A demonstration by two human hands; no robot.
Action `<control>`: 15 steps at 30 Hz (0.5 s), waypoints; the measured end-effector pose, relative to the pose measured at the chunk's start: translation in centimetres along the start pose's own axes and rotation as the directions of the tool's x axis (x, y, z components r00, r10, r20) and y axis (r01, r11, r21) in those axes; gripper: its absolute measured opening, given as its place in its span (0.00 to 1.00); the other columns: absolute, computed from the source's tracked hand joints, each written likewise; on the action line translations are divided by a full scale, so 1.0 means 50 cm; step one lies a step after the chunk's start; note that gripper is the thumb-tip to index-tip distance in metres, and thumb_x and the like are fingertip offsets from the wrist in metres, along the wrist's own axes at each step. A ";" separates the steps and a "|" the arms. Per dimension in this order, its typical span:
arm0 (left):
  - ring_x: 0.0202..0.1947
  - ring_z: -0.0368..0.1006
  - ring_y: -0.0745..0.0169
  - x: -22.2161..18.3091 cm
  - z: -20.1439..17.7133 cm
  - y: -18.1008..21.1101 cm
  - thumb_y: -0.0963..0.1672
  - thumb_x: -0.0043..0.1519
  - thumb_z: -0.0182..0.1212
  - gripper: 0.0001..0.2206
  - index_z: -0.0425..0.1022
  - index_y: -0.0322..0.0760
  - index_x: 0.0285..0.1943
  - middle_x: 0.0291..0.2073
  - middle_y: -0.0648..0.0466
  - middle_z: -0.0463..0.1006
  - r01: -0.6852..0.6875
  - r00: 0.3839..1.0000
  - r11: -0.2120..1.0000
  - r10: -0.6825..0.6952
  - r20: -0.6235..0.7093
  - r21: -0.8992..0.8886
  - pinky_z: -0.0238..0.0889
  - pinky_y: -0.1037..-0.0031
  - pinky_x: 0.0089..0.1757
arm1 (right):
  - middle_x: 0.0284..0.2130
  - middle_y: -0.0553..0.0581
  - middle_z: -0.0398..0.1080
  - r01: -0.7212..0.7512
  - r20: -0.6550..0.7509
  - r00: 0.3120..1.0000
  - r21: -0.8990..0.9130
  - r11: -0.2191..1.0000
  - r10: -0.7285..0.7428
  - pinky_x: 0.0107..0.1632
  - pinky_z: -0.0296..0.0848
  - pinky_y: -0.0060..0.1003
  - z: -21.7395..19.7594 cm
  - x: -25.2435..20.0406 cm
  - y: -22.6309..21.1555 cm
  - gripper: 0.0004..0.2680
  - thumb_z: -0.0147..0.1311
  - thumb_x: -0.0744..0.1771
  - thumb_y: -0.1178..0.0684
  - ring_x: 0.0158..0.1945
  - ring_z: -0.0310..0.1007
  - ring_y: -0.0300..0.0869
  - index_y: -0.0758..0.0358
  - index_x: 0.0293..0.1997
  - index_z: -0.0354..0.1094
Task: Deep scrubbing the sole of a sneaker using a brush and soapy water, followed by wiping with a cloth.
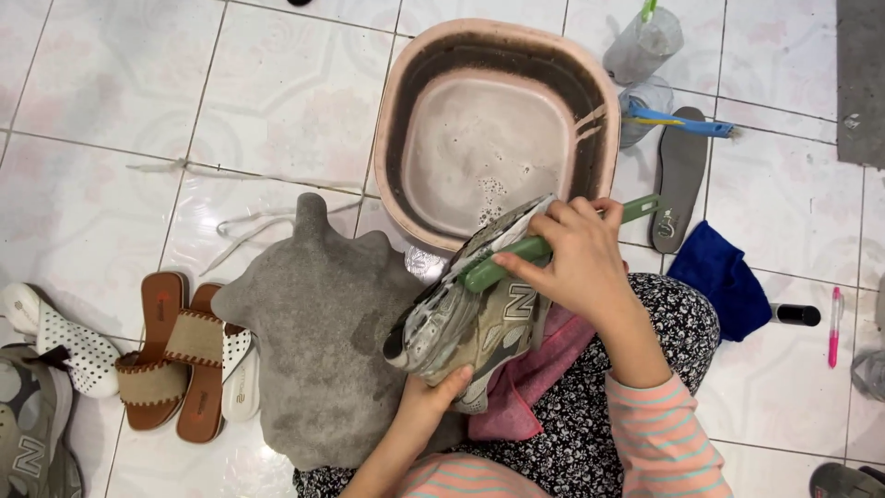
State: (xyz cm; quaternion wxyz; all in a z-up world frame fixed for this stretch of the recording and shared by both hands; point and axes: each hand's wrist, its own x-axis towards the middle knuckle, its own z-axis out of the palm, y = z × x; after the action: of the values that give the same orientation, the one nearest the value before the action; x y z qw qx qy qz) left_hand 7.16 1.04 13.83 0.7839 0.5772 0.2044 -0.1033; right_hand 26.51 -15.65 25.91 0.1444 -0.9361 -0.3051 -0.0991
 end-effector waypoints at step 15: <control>0.42 0.74 0.51 0.007 0.009 0.021 0.42 0.55 0.65 0.27 0.67 0.32 0.66 0.51 0.42 0.76 0.301 0.952 0.926 -0.304 0.024 -0.227 0.80 0.63 0.29 | 0.31 0.52 0.70 0.254 0.050 0.964 0.138 0.957 -0.263 0.58 0.51 0.56 -0.028 0.007 -0.097 0.24 0.54 0.60 0.23 0.39 0.63 0.46 0.57 0.29 0.74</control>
State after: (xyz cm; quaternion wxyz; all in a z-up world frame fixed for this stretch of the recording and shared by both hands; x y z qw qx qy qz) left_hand 7.99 0.98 14.71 0.8183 0.4456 0.3060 -0.1952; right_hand 23.76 -12.19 28.36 0.1806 -0.8795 -0.4354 -0.0653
